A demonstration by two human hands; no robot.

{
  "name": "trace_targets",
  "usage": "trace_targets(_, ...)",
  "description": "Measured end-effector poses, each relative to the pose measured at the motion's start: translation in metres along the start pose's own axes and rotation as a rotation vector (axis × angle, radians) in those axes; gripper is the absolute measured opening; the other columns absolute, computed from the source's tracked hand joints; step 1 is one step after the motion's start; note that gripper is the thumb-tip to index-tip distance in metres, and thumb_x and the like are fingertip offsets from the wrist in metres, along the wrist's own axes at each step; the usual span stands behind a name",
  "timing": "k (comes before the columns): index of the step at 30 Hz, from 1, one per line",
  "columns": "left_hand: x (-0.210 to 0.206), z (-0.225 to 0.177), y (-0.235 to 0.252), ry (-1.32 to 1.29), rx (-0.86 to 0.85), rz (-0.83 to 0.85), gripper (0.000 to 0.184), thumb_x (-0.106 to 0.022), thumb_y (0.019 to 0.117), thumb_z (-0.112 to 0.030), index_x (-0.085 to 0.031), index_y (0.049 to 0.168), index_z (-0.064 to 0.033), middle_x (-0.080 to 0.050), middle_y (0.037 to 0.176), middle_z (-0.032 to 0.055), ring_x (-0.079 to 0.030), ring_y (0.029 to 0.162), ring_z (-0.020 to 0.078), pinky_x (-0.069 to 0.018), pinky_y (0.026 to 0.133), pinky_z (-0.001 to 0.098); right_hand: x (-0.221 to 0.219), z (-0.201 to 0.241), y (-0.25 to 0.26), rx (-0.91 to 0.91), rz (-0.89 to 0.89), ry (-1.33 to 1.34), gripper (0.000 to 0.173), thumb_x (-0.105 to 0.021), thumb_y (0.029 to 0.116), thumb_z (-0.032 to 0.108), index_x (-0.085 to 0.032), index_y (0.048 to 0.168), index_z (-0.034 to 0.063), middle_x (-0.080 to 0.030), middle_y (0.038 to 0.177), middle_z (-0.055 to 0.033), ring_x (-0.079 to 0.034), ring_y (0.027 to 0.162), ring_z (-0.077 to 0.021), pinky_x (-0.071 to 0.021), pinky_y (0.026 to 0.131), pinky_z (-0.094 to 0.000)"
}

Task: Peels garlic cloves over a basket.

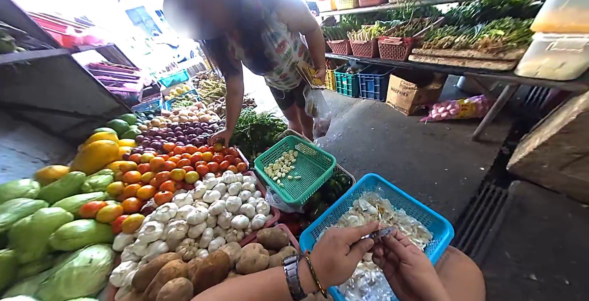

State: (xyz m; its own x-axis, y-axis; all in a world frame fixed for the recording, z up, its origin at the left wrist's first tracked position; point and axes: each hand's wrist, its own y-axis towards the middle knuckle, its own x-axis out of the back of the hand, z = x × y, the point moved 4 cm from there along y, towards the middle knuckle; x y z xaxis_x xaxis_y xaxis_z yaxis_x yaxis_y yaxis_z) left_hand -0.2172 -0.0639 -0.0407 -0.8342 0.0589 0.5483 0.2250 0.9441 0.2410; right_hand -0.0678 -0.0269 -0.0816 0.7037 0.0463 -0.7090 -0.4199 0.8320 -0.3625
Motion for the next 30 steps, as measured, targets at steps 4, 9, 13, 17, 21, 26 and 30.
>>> trace_targets(4,0.004,0.001,-0.005,-0.032,-0.047,-0.082,0.034,-0.058,0.1045,-0.015,-0.065,0.137,-0.0071,-0.073,0.125,0.0059,-0.071,0.109,0.0092,-0.0573,0.099,0.0314,-0.008,0.004,-0.006,-0.023,0.044,-0.071,0.016,-0.046,0.1074,0.010,-0.061,0.105,0.0047,-0.071,0.084,-0.0077,-0.068,0.069,-0.0127,-0.0595,0.064,-0.0269)
trace_targets(9,-0.001,-0.014,0.000,-0.257,0.014,-0.040,0.035,-0.057,0.1038,-0.013,-0.066,0.137,-0.0113,-0.076,0.095,-0.0012,-0.062,0.064,0.0010,-0.0539,0.060,0.0195,-0.009,0.029,-0.025,0.063,0.197,-0.170,0.014,-0.056,0.1049,0.012,-0.058,0.112,0.0011,-0.069,0.087,-0.0068,-0.066,0.068,-0.0132,-0.0589,0.067,-0.0308)
trace_targets(13,-0.004,-0.047,0.006,-0.222,-0.050,-0.072,0.033,-0.054,0.1042,-0.009,-0.067,0.135,-0.0068,-0.072,0.087,-0.0016,-0.061,0.065,0.0017,-0.0549,0.061,0.0200,-0.014,0.046,-0.045,0.254,0.225,-0.196,0.012,-0.058,0.1031,0.011,-0.059,0.108,0.0002,-0.068,0.084,-0.0054,-0.065,0.067,-0.0119,-0.0586,0.066,-0.0302)
trace_targets(17,-0.005,-0.067,0.011,-0.289,-0.046,-0.111,0.024,-0.056,0.1032,-0.006,-0.069,0.123,-0.0012,-0.074,0.099,-0.0005,-0.061,0.068,-0.0001,-0.0530,0.060,0.0187,-0.017,0.047,-0.054,0.365,0.241,-0.145,0.009,-0.058,0.1027,0.008,-0.058,0.105,0.0000,-0.069,0.081,-0.0079,-0.067,0.066,-0.0137,-0.0597,0.066,-0.0310)
trace_targets(21,-0.011,-0.072,0.005,-0.379,-0.029,-0.072,0.031,-0.059,0.1033,-0.008,-0.063,0.134,-0.0016,-0.073,0.092,0.0007,-0.060,0.065,0.0018,-0.0509,0.056,0.0187,-0.009,0.051,-0.061,0.371,0.336,-0.144,0.006,-0.058,0.1026,0.007,-0.059,0.103,0.0013,-0.069,0.080,-0.0081,-0.067,0.065,-0.0140,-0.0597,0.066,-0.0311)
trace_targets(26,-0.016,-0.072,-0.005,-0.442,-0.002,-0.042,0.030,-0.058,0.1036,-0.008,-0.063,0.132,-0.0012,-0.071,0.086,0.0005,-0.059,0.063,0.0023,-0.0488,0.054,0.0181,-0.001,0.050,-0.065,0.331,0.406,-0.201,0.007,-0.059,0.1026,0.008,-0.061,0.104,0.0013,-0.070,0.084,-0.0075,-0.066,0.066,-0.0129,-0.0594,0.065,-0.0293)
trace_targets(30,-0.024,-0.064,-0.007,-0.459,0.080,-0.097,0.025,-0.056,0.1041,-0.007,-0.064,0.126,-0.0006,-0.067,0.081,-0.0011,-0.054,0.059,0.0018,-0.0451,0.052,0.0173,0.006,0.047,-0.057,0.272,0.404,-0.261,0.008,-0.060,0.1021,0.010,-0.062,0.105,0.0022,-0.070,0.084,-0.0061,-0.066,0.066,-0.0116,-0.0590,0.065,-0.0287)
